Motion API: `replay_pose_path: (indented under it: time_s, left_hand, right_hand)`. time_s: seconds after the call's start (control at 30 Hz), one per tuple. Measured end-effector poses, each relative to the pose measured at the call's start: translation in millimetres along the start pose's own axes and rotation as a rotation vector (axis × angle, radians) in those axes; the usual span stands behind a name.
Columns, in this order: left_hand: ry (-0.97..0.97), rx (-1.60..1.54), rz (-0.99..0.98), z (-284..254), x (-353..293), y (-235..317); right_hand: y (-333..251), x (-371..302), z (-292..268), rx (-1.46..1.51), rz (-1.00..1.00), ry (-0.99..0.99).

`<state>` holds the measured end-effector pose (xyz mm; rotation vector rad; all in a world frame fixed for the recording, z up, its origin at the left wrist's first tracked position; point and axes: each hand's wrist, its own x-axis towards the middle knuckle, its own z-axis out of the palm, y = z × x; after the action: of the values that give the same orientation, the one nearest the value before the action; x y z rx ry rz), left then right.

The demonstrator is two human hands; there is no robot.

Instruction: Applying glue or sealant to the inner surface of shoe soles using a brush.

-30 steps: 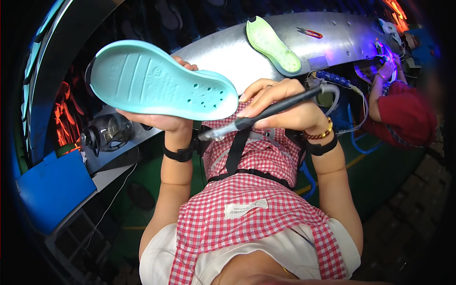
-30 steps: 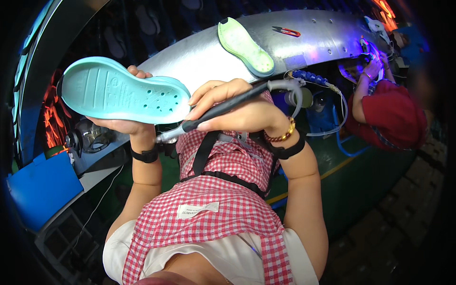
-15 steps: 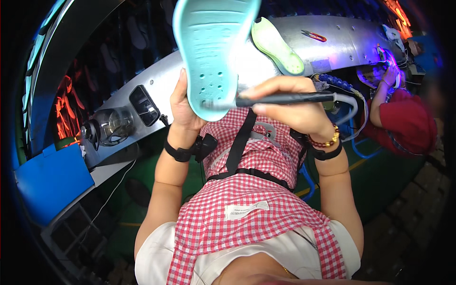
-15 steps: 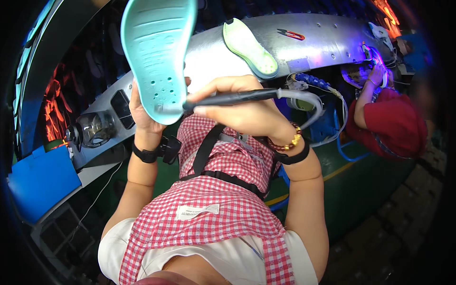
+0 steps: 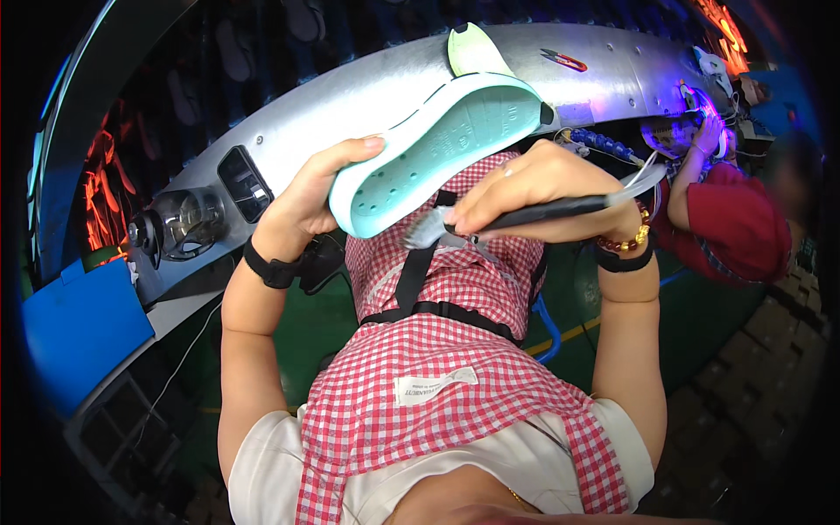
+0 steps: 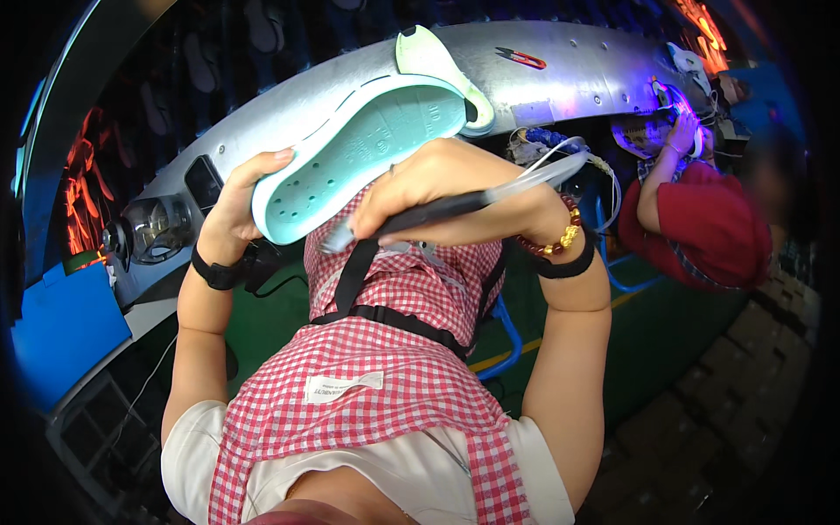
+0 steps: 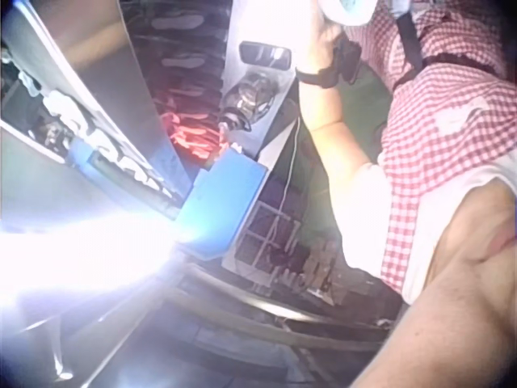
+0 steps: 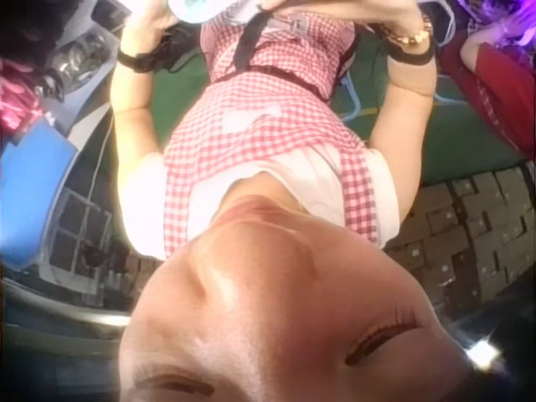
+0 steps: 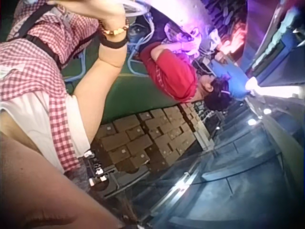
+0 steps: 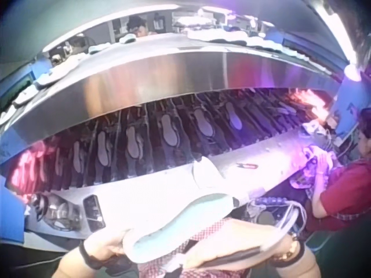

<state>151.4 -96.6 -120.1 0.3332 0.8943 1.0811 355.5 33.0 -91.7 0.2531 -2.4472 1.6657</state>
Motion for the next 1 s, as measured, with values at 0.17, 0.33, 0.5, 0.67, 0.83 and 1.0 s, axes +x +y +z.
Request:
replay_pose_path:
  time_s: [0.17, 0.33, 0.5, 0.67, 0.83, 1.0]
  left_hand:
    - [0.018, 0.076, 0.047, -6, -11, 5]
    - [0.009, -0.072, 0.114, -16, -17, 1]
    - [0.164, -0.013, 0.22, -34, -28, -3]
    - [0.239, -0.09, 0.236, -30, -41, 2]
    - [-0.093, -0.171, 0.444, -23, -32, 14]
    - [-0.071, -0.516, 0.483, -22, 15, -18]
  right_hand:
    - [0, -7, -7, 0.065, 0.066, 0.012]
    - [0, -10, -2, -0.049, 0.008, 0.386]
    - [-1, -17, 3, 0.074, 0.027, 0.188]
    - [2, -15, 7, 0.019, 0.03, 0.466]
    - [-15, -14, 13, -0.018, -0.05, 0.255]
    - [-11, -5, 29, 0.058, 0.239, 0.541]
